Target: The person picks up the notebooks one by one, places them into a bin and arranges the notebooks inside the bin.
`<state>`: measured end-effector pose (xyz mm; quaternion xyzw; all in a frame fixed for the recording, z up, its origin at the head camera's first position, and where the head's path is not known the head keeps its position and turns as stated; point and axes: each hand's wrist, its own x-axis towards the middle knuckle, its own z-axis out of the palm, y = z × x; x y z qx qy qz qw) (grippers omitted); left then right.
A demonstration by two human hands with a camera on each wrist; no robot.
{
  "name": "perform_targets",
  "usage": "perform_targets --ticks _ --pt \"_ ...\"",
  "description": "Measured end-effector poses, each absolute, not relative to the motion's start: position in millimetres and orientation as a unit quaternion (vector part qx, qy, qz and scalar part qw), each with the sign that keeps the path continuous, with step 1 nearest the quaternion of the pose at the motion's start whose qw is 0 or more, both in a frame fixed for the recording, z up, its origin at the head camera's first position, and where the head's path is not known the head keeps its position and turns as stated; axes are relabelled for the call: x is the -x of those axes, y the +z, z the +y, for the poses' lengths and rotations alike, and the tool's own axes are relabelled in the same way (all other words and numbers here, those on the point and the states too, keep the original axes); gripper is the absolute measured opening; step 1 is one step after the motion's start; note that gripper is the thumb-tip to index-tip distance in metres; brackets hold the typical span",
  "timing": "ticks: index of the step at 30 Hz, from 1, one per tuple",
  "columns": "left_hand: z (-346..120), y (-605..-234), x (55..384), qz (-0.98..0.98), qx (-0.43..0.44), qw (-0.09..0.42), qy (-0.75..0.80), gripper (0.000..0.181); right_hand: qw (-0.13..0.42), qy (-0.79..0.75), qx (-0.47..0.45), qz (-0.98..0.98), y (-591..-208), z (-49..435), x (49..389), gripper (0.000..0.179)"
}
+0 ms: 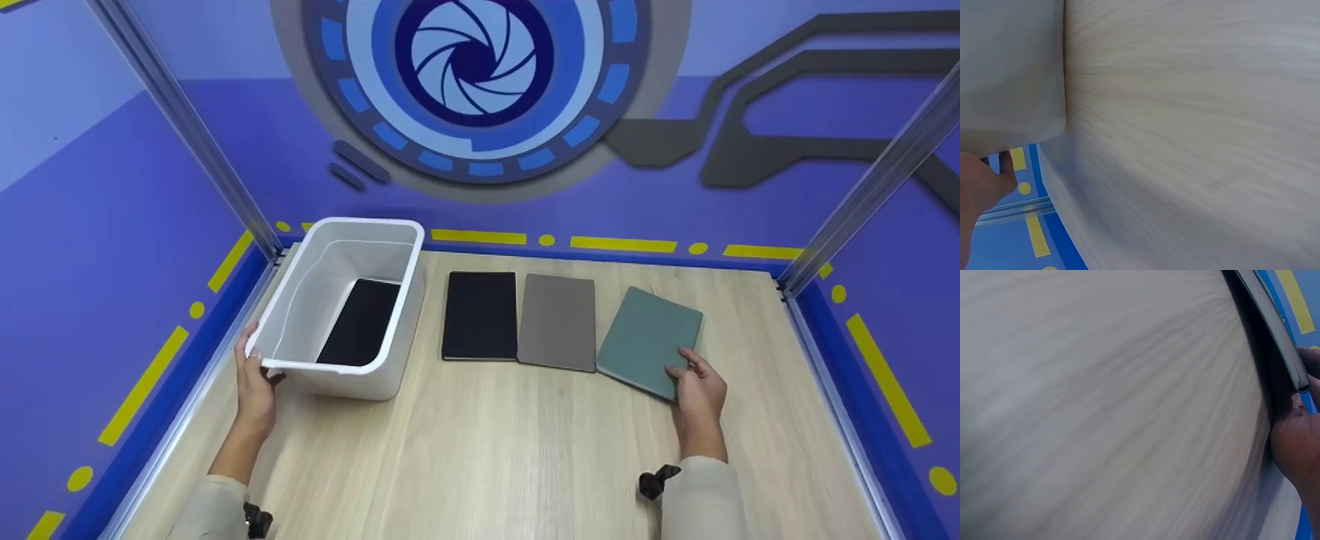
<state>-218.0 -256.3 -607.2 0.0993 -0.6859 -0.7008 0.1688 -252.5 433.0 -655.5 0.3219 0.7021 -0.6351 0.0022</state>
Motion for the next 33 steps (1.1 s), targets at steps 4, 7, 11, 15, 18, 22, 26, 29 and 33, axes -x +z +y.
perform_targets --ticks 4,7,11,15,18,22,26,29,33 --pt "-258.2 -606.8 218.7 -0.694 -0.096 0.162 -0.694 0.055 0.004 -0.634 -0.328 0.701 -655.2 434.7 255.6 0.058" --pt "-259.9 -605.6 218.1 -0.704 -0.092 0.152 -0.687 0.055 0.008 -0.634 -0.335 0.697 -655.4 436.2 255.8 0.058" --pt "-261.2 -602.4 219.0 -0.712 -0.083 0.147 -0.682 0.055 0.003 -0.638 -0.332 0.695 -654.3 436.3 257.2 0.059" --pt "-261.9 -602.0 219.2 -0.713 -0.084 0.154 -0.678 0.053 0.003 -0.644 -0.327 0.691 -653.4 434.2 256.9 0.060" --pt "-261.7 -602.2 220.3 -0.717 -0.079 0.157 -0.674 0.054 0.001 -0.650 -0.327 0.685 -653.0 433.6 255.4 0.061" --pt "-261.0 -602.7 222.3 -0.720 -0.072 0.160 -0.672 0.054 -0.001 -0.645 -0.324 0.692 -653.0 435.5 252.9 0.060" --pt "-260.1 -602.3 223.7 -0.719 -0.074 0.166 -0.671 0.053 0.002 -0.631 -0.322 0.706 -653.9 436.6 251.4 0.060" --pt "-260.2 -603.1 223.6 -0.716 -0.075 0.168 -0.673 0.053 0.003 -0.627 -0.324 0.709 -654.7 436.2 252.5 0.062" --pt "-262.8 -604.9 222.2 -0.718 -0.075 0.173 -0.670 0.051 0.010 -0.628 -0.325 0.707 -655.9 435.4 254.5 0.064"
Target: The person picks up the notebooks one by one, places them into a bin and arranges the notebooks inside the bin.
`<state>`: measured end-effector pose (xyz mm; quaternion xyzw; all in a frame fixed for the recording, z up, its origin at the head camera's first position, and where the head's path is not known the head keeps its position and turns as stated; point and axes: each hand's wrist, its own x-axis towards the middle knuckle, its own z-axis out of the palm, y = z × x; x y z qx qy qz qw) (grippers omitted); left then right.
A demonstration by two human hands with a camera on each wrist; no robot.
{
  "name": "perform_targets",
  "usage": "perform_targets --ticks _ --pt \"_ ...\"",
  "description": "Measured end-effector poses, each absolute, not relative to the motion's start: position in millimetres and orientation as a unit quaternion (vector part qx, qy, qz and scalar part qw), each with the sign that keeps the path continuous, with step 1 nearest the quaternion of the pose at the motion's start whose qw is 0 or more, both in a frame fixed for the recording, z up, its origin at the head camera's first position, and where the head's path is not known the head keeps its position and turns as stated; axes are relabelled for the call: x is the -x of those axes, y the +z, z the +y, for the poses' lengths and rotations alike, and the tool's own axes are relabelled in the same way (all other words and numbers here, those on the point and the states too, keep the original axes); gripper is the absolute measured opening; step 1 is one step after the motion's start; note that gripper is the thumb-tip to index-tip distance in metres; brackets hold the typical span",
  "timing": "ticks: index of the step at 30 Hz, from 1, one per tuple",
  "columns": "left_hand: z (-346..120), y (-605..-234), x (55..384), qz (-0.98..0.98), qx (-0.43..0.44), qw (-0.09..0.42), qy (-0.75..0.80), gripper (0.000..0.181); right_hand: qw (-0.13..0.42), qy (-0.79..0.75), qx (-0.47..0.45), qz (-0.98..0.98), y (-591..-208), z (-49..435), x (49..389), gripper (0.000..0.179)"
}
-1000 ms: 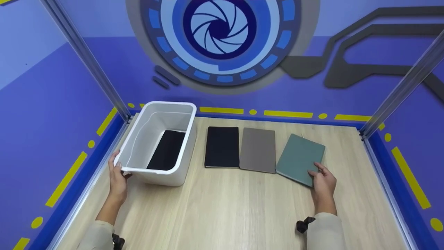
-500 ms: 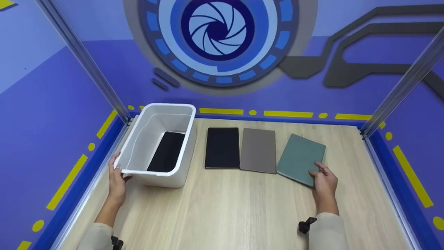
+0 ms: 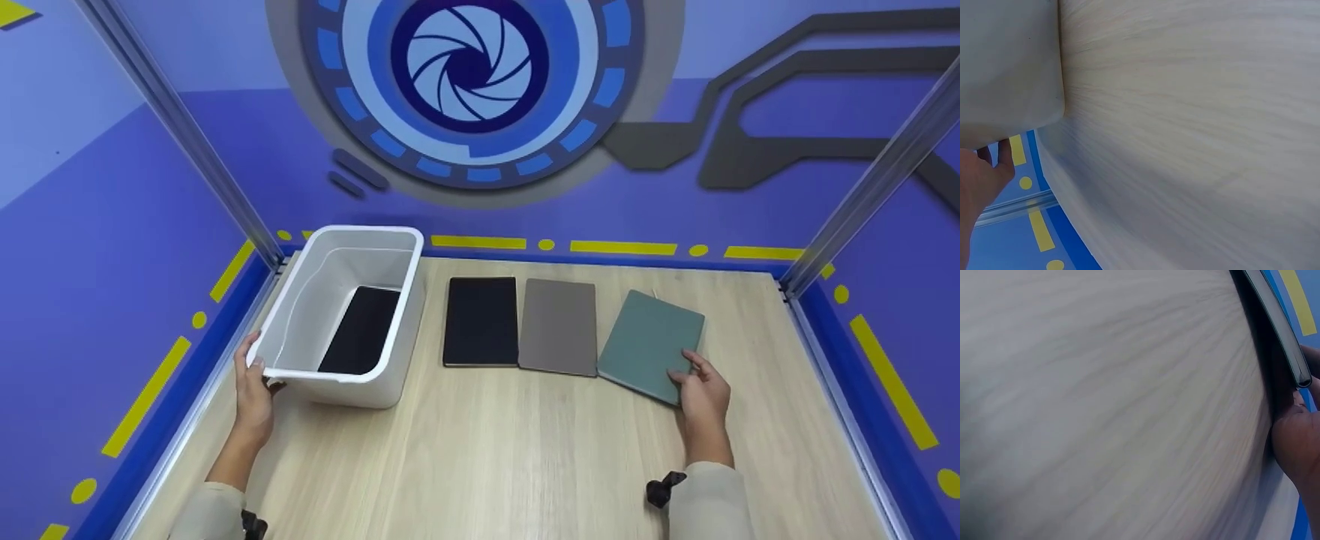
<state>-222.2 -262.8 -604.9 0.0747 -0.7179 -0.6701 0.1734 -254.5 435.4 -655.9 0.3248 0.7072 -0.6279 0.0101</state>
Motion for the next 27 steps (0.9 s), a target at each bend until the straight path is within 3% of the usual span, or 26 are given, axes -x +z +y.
perform_targets --ticks 10,18,27 --pt "-274 -604 225 -0.760 -0.014 0.225 -0.609 0.047 0.022 -0.636 -0.331 0.697 -654 437 255 0.066" --pt "-280 -596 220 -0.785 -0.022 0.176 -0.594 0.049 -0.001 -0.624 -0.323 0.712 -656 436 255 0.062" --pt "-283 -594 220 -0.781 -0.019 0.161 -0.603 0.049 0.001 -0.629 -0.326 0.706 -656 433 253 0.064"
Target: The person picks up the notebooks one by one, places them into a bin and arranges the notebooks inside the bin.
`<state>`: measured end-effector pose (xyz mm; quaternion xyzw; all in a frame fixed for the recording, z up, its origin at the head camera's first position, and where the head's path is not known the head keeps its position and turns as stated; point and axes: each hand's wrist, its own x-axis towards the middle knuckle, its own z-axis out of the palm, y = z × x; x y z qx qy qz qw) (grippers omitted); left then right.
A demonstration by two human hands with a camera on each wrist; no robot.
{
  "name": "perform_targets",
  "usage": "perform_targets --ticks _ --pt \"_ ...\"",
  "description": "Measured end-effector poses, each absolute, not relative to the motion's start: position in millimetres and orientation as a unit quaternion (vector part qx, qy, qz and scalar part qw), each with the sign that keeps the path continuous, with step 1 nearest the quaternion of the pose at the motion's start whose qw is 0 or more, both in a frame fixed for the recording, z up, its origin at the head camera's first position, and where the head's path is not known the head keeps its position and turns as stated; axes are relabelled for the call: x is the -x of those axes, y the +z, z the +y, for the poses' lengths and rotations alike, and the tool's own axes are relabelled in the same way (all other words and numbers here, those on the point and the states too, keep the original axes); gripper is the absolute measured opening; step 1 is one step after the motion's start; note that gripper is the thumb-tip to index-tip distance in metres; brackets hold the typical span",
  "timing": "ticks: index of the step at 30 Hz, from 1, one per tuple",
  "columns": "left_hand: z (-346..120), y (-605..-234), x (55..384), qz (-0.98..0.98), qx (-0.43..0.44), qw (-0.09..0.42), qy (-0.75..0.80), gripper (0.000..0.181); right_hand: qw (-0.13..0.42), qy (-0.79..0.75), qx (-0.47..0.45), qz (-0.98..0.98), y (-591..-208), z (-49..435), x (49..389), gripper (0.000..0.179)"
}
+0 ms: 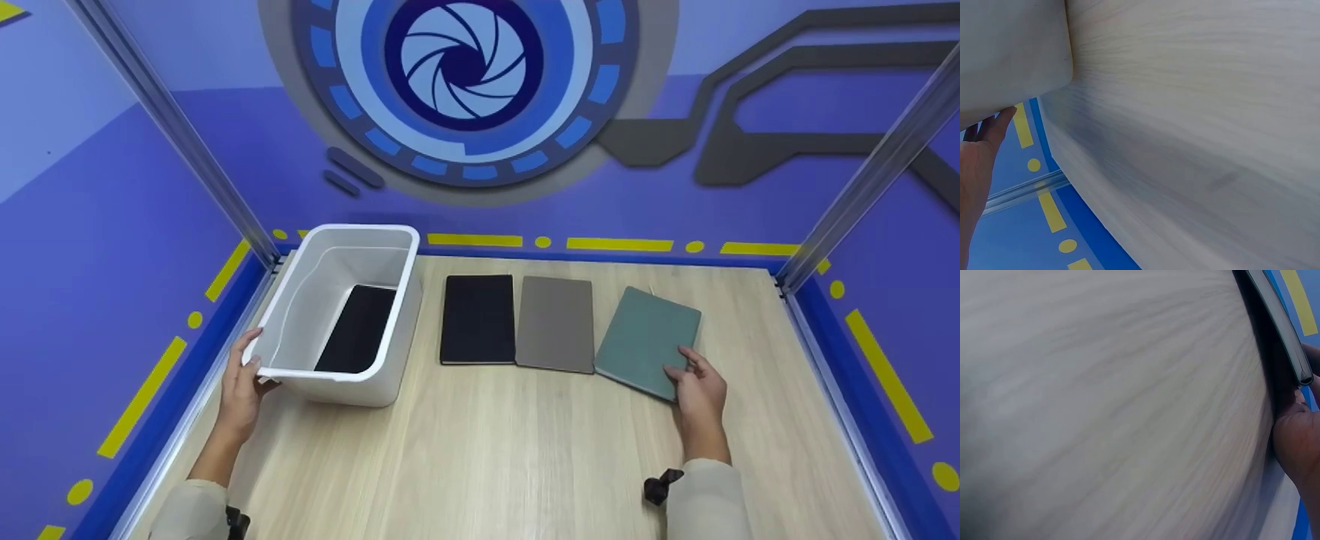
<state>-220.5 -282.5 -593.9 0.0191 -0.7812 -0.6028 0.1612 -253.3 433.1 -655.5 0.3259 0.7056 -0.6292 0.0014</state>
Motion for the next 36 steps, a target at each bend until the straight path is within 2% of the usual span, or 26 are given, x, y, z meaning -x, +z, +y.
perform_targets --ticks 15,28,36 --pt "-278 -595 224 -0.761 -0.011 0.141 -0.634 0.051 0.006 -0.615 -0.315 0.723 -656 433 250 0.065" --pt "-273 -603 223 -0.732 -0.020 0.174 -0.659 0.053 0.008 -0.623 -0.314 0.716 -653 433 257 0.064" --pt "-272 -604 227 -0.731 -0.017 0.170 -0.661 0.053 0.011 -0.650 -0.314 0.692 -654 437 252 0.065"
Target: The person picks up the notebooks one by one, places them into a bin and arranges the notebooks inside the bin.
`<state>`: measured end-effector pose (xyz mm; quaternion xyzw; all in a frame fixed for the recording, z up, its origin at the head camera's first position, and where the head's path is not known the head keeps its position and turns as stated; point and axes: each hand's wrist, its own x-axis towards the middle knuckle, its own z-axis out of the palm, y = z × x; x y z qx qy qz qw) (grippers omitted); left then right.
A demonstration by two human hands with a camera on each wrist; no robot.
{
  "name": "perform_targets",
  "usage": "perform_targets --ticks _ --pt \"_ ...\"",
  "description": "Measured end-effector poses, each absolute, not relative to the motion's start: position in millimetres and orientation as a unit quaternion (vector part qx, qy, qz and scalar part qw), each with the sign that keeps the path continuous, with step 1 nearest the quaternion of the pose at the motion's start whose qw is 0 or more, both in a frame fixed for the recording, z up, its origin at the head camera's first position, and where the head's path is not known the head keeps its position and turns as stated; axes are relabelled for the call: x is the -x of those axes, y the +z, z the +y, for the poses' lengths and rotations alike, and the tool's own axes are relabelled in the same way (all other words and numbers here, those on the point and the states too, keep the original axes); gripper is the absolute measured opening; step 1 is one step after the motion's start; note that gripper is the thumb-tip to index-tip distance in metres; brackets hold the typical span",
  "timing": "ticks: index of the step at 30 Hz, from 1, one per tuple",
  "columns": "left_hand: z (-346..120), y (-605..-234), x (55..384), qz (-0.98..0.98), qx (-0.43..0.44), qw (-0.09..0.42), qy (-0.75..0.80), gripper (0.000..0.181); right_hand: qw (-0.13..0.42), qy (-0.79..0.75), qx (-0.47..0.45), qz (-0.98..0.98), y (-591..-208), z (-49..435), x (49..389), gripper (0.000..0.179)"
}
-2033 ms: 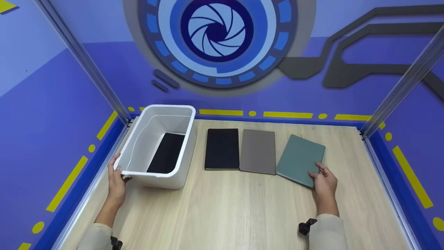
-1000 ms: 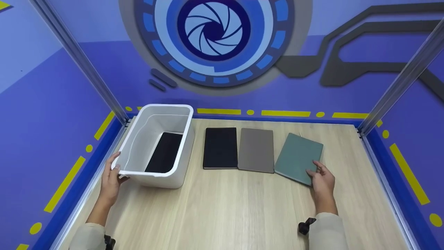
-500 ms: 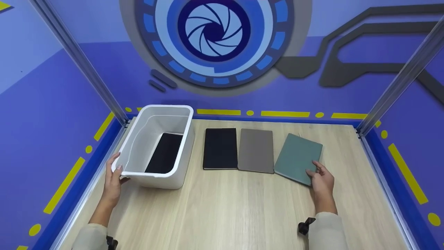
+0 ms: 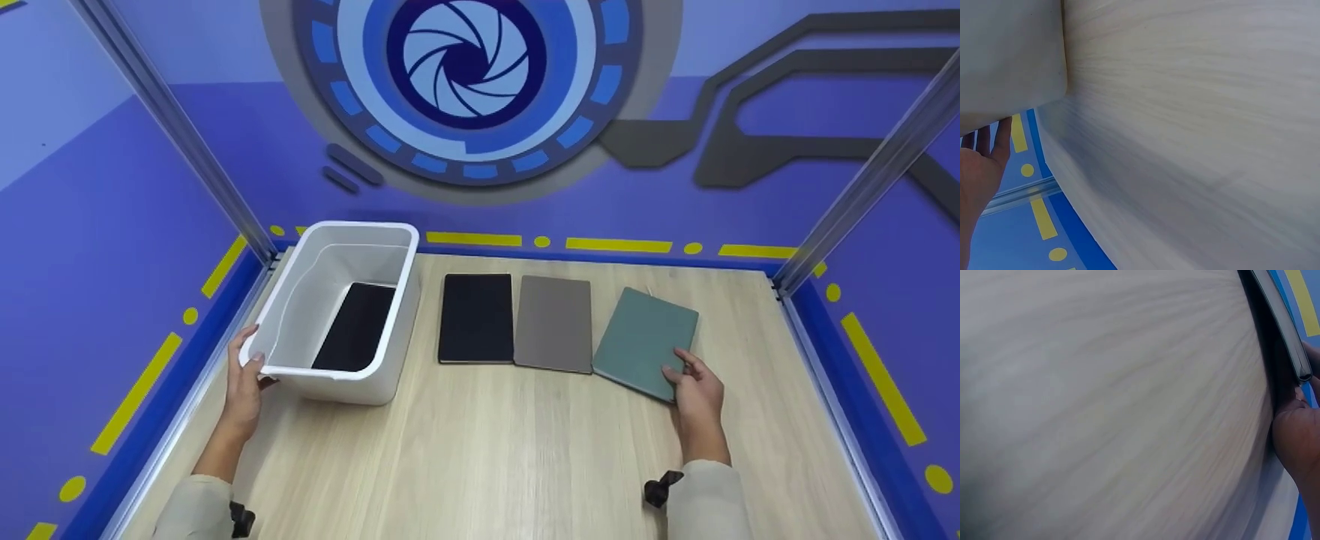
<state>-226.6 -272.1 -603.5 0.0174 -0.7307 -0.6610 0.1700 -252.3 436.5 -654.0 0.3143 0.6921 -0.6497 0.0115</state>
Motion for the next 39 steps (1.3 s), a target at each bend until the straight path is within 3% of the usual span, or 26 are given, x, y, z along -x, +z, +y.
perform_targets --ticks 22,39 --pt "-266.6 -611.8 231.3 -0.716 -0.024 0.196 -0.669 0.054 0.009 -0.664 -0.331 0.670 -649.9 438.4 254.7 0.063" --pt "-271.0 -608.6 229.4 -0.725 -0.020 0.181 -0.665 0.054 0.001 -0.659 -0.325 0.678 -651.9 434.5 252.3 0.061"
